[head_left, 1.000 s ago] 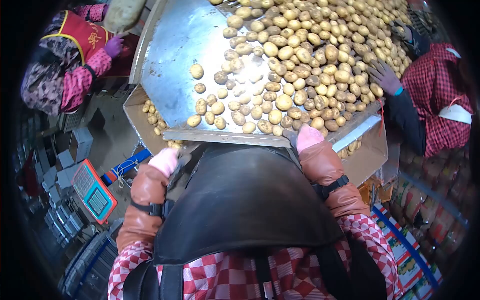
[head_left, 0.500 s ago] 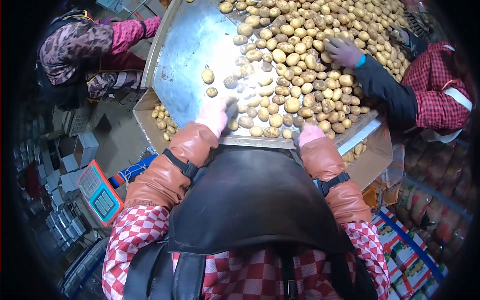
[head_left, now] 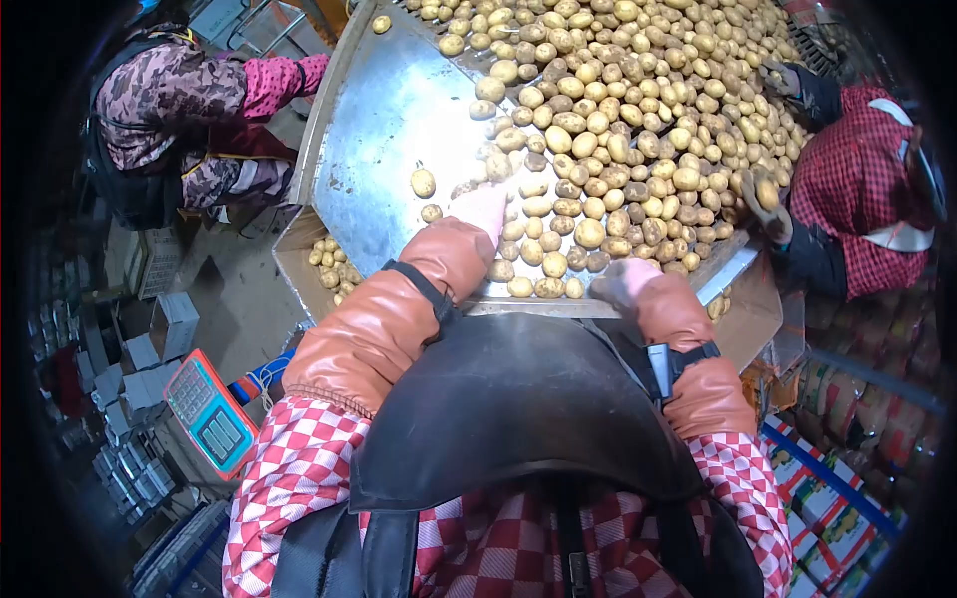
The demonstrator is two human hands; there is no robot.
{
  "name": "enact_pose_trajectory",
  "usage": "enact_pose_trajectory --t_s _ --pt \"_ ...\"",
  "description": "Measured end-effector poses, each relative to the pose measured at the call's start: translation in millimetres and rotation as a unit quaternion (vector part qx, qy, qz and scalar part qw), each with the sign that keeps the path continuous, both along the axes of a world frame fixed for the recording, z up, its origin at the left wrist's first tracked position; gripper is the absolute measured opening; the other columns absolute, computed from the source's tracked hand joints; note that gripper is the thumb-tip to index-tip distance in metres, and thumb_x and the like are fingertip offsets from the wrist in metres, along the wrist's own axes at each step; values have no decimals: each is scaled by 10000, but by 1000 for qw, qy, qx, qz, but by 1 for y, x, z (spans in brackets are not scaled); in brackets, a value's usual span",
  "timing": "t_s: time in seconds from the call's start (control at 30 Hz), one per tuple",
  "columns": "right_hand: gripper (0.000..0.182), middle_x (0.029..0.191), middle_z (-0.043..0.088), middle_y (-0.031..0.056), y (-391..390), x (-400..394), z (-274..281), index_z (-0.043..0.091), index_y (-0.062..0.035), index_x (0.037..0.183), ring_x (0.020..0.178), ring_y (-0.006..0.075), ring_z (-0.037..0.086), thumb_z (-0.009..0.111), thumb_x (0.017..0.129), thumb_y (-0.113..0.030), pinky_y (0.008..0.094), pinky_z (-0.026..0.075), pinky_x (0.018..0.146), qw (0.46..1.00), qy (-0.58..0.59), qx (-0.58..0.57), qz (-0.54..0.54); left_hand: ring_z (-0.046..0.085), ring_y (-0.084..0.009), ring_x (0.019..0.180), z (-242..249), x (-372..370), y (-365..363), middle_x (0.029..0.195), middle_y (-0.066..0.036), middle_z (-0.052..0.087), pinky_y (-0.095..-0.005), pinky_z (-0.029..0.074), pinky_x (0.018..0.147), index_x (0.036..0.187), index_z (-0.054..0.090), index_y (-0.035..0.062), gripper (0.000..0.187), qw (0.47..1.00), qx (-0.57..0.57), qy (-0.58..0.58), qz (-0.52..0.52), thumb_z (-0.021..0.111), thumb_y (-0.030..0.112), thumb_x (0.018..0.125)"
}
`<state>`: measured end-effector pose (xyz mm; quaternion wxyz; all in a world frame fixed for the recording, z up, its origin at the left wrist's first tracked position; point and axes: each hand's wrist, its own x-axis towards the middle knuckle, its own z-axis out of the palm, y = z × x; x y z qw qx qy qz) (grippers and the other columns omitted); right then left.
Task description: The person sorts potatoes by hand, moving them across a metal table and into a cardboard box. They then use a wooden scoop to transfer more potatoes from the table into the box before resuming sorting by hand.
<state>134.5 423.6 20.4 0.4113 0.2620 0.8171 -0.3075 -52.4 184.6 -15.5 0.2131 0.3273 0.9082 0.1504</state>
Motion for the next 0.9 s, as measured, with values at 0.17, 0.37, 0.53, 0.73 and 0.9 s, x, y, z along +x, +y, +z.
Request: enact_pose_trajectory --t_s 0.17,0.37,0.53,0.73,0.9 --pt "466 919 726 145 1 13 9 713 -44 1111 805 207 685 793 796 -378 342 527 759 986 24 -12 -167 621 -374 1078 15 -22 -10 1175 -233 646 -441 463 971 1229 592 48 403 997 -2 -71 -21 332 269 1015" --pt "468 1083 706 189 -23 22 -1 707 -73 1114 1020 339 667 778 796 -409 411 512 882 977 123 12 -175 638 -381 1006 10 -30 -18 1052 -207 656 -438 512 871 1134 616 106 262 998 13 -47 -48 592 161 879" --pt "475 1132 680 201 -43 5 25 585 -108 1265 1088 356 638 695 857 -324 444 501 929 990 113 85 -7 637 -408 989 29 4 -18 1086 -239 633 -453 533 852 1191 652 154 307 998 9 24 51 596 160 890" --pt "418 1086 674 227 -68 10 -7 582 -130 1266 1039 414 634 667 872 -240 469 502 911 977 196 15 80 640 -393 948 13 22 -25 1089 -233 607 -453 544 833 1095 701 116 247 999 35 -36 -20 640 111 856" --pt "359 1060 672 143 -44 6 -3 579 -70 1246 920 228 686 633 933 -236 335 578 689 894 120 -280 -328 637 -356 996 42 20 -11 1107 -204 617 -408 531 885 1166 675 108 306 981 95 -107 128 654 116 861"
